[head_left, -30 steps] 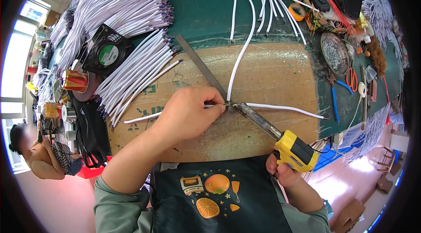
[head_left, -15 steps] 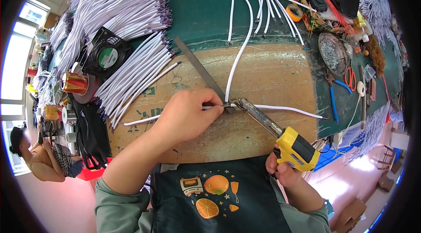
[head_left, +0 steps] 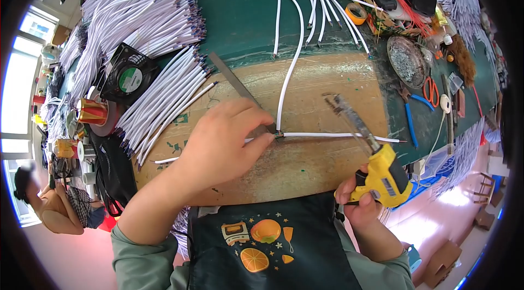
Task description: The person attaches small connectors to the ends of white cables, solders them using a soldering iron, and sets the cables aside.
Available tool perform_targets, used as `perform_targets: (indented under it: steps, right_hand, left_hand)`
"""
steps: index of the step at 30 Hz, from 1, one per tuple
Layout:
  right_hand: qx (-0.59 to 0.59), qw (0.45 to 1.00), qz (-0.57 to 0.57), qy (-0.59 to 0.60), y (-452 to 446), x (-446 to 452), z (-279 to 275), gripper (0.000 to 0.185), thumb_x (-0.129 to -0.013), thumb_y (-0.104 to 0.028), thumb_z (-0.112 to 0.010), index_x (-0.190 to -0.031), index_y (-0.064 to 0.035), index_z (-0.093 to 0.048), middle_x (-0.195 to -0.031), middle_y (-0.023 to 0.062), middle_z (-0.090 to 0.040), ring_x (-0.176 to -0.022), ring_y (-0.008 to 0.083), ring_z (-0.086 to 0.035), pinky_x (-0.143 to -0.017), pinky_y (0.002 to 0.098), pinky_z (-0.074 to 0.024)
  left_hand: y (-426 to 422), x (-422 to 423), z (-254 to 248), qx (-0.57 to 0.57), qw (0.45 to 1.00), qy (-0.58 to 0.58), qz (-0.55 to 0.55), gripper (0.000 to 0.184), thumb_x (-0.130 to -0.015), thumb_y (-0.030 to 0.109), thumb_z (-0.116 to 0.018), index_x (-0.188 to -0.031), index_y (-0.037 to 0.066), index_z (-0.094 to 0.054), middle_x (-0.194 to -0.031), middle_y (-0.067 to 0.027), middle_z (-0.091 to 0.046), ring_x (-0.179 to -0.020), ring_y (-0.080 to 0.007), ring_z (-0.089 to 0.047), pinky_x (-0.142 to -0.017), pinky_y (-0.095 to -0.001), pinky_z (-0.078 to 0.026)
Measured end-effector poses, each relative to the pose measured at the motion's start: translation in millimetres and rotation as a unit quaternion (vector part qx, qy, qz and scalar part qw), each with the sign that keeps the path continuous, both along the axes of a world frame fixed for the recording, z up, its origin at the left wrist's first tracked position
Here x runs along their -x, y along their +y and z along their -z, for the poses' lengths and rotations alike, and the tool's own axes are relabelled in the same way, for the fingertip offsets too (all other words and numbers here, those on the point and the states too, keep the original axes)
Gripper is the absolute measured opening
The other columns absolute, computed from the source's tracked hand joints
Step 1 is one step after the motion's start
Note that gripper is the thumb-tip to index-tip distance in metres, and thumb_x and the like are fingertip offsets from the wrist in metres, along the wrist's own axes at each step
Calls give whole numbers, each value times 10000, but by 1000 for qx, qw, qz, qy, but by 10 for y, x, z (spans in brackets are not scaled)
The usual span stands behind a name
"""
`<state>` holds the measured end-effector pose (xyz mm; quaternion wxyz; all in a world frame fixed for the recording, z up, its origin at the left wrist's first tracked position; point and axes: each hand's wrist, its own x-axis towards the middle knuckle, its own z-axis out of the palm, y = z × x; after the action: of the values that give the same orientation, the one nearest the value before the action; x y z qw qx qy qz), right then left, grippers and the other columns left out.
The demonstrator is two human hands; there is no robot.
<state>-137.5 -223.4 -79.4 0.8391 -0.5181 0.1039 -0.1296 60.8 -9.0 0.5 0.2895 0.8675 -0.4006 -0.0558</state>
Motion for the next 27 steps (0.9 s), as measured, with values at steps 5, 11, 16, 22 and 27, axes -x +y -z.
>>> perform_targets:
  steps: [5, 11, 16, 22, 27]
  right_hand:
    - [-25, 996, 66, -49, -47, 30, -34, 665, -808, -420, -705, -1275, -71, -384, -766, 79, -560, -606, 181, -548, -559, 340, -478]
    - [-10, 996, 26, -85, -80, 237, 31, 686, -780, -447, -728, -1255, -88, -387, -748, 64, -544, -635, 198, -548, -596, 339, -475]
    - [39, 992, -88, -79, -46, 413, 145, 490, -746, -362, -772, -995, -15, -532, -779, 91, -566, -679, 207, -572, -636, 339, -497]
    - [178, 969, -167, -25, -95, 323, 152, 325, -791, -326, -700, -793, -21, -587, -701, 87, -577, -616, 224, -570, -552, 316, -455]
    - [185, 973, -137, -31, 27, 209, 226, 331, -831, -319, -664, -725, -29, -545, -627, 75, -537, -525, 211, -530, -484, 300, -419]
  left_hand:
    - [-352, -148, 19, -14, 989, -40, 145, 191, -771, 188, -682, -906, 62, -638, -895, -111, -619, -847, -307, -600, -728, -404, -480]
    - [-972, -417, -57, -270, 912, 96, 294, 231, -784, 276, -678, -817, 51, -641, -800, -121, -629, -790, -301, -610, -677, -423, -470]
    - [-1145, -620, 0, -379, 832, 173, 366, 270, -761, 287, -711, -862, 41, -661, -743, -99, -650, -715, -258, -624, -641, -385, -474]
    - [-1060, -842, 214, -255, 834, 366, 325, 221, -734, 218, -755, -857, 48, -687, -730, -34, -658, -654, -139, -601, -578, -289, -456]
    - [-960, -864, 228, -199, 846, 389, 305, 236, -725, 221, -770, -874, 53, -697, -730, -15, -661, -609, -107, -567, -553, -262, -439]
